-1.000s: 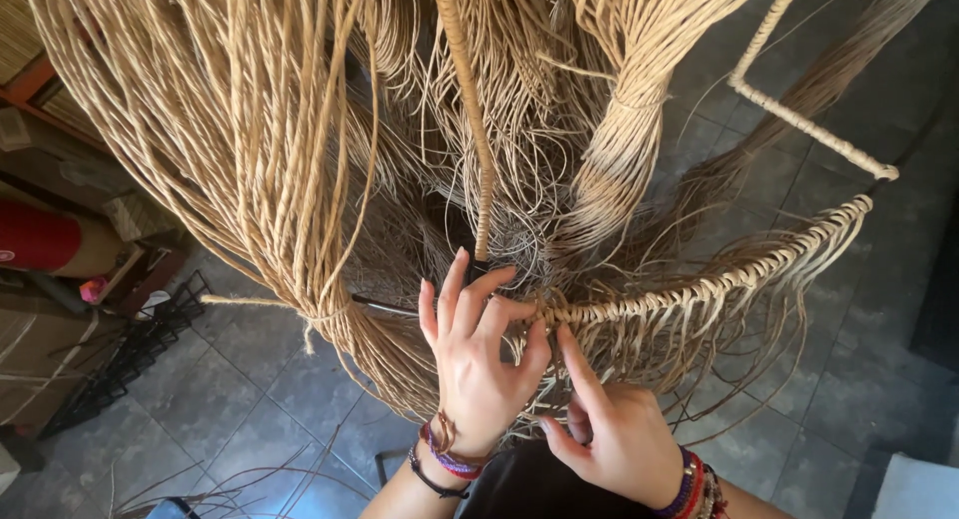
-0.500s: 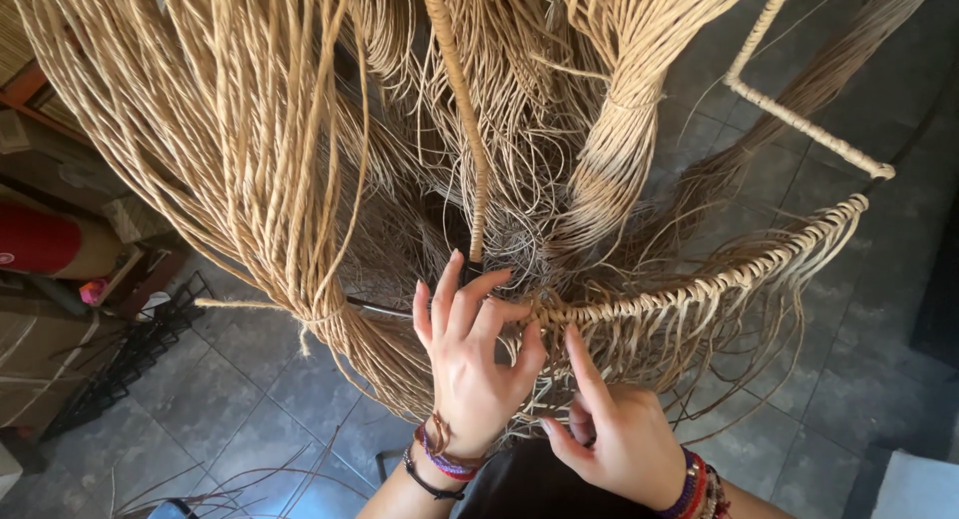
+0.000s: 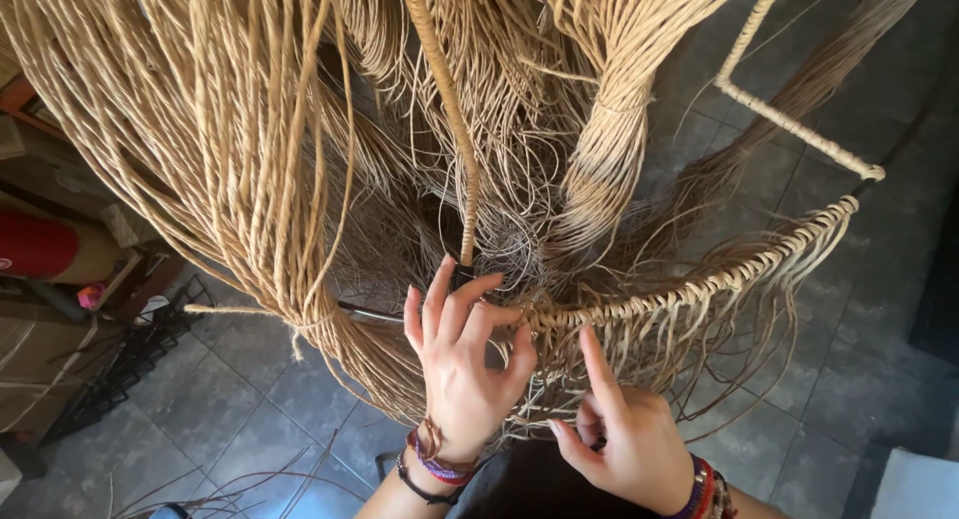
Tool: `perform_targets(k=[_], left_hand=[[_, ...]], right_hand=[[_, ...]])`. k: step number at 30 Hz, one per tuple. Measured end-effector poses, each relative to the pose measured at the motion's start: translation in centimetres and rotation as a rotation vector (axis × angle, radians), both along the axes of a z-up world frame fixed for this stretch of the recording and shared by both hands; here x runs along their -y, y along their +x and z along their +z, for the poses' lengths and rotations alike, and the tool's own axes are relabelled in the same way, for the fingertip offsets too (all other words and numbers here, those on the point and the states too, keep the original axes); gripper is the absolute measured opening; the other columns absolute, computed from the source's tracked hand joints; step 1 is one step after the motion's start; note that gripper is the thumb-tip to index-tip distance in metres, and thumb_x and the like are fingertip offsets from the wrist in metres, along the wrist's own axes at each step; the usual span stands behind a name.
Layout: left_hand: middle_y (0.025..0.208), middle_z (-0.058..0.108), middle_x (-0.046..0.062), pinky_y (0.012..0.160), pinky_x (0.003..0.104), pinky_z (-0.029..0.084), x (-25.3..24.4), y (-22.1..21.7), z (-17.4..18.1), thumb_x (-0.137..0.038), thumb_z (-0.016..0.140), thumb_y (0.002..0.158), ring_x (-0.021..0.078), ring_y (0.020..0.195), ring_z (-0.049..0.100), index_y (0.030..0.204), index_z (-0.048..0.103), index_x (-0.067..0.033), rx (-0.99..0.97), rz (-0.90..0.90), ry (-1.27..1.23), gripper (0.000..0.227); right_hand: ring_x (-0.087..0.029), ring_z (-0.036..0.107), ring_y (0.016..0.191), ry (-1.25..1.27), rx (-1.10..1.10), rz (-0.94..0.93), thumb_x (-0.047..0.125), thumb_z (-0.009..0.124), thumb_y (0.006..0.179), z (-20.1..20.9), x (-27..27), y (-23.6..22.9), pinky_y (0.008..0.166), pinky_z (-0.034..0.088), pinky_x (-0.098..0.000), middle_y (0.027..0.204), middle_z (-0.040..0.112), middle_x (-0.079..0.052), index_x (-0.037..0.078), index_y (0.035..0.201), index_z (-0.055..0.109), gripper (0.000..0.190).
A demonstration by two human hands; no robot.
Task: Weaving natural fibers onto a frame to construct a piece of furniture
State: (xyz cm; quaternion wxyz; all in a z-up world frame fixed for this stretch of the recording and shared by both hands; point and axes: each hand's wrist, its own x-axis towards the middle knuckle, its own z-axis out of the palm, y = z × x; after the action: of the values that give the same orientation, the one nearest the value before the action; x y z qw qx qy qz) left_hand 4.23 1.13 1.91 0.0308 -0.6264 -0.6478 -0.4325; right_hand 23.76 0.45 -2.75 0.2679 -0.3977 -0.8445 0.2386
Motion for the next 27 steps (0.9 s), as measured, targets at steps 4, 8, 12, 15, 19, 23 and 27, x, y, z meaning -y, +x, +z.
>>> perform_targets(k=[4, 8, 12, 15, 19, 23, 27], left_hand=[[0.125, 0.067, -0.004, 0.121, 0.056, 0.018, 0.1, 0.0, 0.1, -0.023, 0.068, 0.084, 0.0338, 0.145, 0.045, 0.090, 0.065, -0.0220, 0.008, -0.007, -0.015, 0.008], [0.126, 0.066, -0.002, 0.120, 0.058, 0.019, 0.1, 0.1, 0.5, -0.023, 0.068, 0.084, 0.0351, 0.145, 0.044, 0.090, 0.064, -0.0205, 0.007, -0.011, -0.028, 0.008], [0.126, 0.066, -0.003, 0.120, 0.056, 0.018, 0.1, 0.2, 0.2, -0.023, 0.069, 0.082, 0.0342, 0.145, 0.045, 0.089, 0.064, -0.0211, 0.009, 0.005, -0.018, 0.009], [0.124, 0.066, -0.003, 0.119, 0.056, 0.018, 0.2, 0.4, 0.2, -0.022, 0.069, 0.082, 0.0338, 0.144, 0.045, 0.090, 0.064, -0.0217, 0.005, 0.026, -0.019, 0.009], [0.126, 0.066, -0.003, 0.121, 0.056, 0.017, 0.3, 0.8, 0.0, -0.022, 0.070, 0.082, 0.0332, 0.145, 0.045, 0.090, 0.065, -0.0222, 0.019, 0.065, -0.026, 0.009], [0.125, 0.066, -0.001, 0.121, 0.060, 0.017, 0.5, 1.3, 0.0, -0.021, 0.070, 0.083, 0.0357, 0.145, 0.044, 0.093, 0.066, -0.0205, 0.054, 0.087, -0.019, 0.011], [0.126, 0.065, -0.002, 0.121, 0.060, 0.018, 0.6, 1.5, -0.4, -0.021, 0.071, 0.084, 0.0355, 0.144, 0.045, 0.093, 0.066, -0.0206, 0.049, 0.112, -0.017, 0.010]], right_hand=[[-0.004, 0.054, 0.040, -0.012, -0.013, -0.011, 0.032, 0.074, 0.086, 0.0, -0.1, 0.2, 0.050, 0.055, -0.0251, 0.055, 0.060, 0.013, 0.005, 0.160, 0.020, 0.095], [-0.005, 0.057, 0.042, -0.118, -0.053, -0.005, 0.028, 0.074, 0.085, 0.6, -0.2, 0.2, 0.054, 0.057, -0.0236, 0.057, 0.062, 0.011, 0.007, 0.160, 0.021, 0.095], [-0.005, 0.059, 0.041, -0.138, -0.062, -0.002, 0.026, 0.073, 0.083, 0.6, -0.6, 0.8, 0.055, 0.059, -0.0220, 0.055, 0.062, 0.012, 0.008, 0.160, 0.023, 0.093], [-0.006, 0.057, 0.040, -0.187, -0.069, 0.053, 0.026, 0.073, 0.085, 0.8, -1.1, 1.4, 0.052, 0.058, -0.0213, 0.055, 0.062, 0.011, 0.009, 0.160, 0.022, 0.092], [-0.006, 0.058, 0.040, -0.165, -0.016, 0.111, 0.026, 0.071, 0.086, 0.9, -1.7, 1.9, 0.052, 0.057, -0.0238, 0.055, 0.064, 0.011, 0.011, 0.161, 0.019, 0.093], [-0.005, 0.057, 0.040, -0.170, 0.009, 0.145, 0.027, 0.072, 0.087, 0.8, -2.0, 2.3, 0.049, 0.057, -0.0225, 0.053, 0.065, 0.010, 0.010, 0.161, 0.018, 0.093], [-0.005, 0.061, 0.042, -0.160, 0.055, 0.169, 0.031, 0.072, 0.088, 0.5, -2.2, 2.6, 0.048, 0.058, -0.0238, 0.058, 0.068, 0.009, 0.010, 0.161, 0.016, 0.094]])
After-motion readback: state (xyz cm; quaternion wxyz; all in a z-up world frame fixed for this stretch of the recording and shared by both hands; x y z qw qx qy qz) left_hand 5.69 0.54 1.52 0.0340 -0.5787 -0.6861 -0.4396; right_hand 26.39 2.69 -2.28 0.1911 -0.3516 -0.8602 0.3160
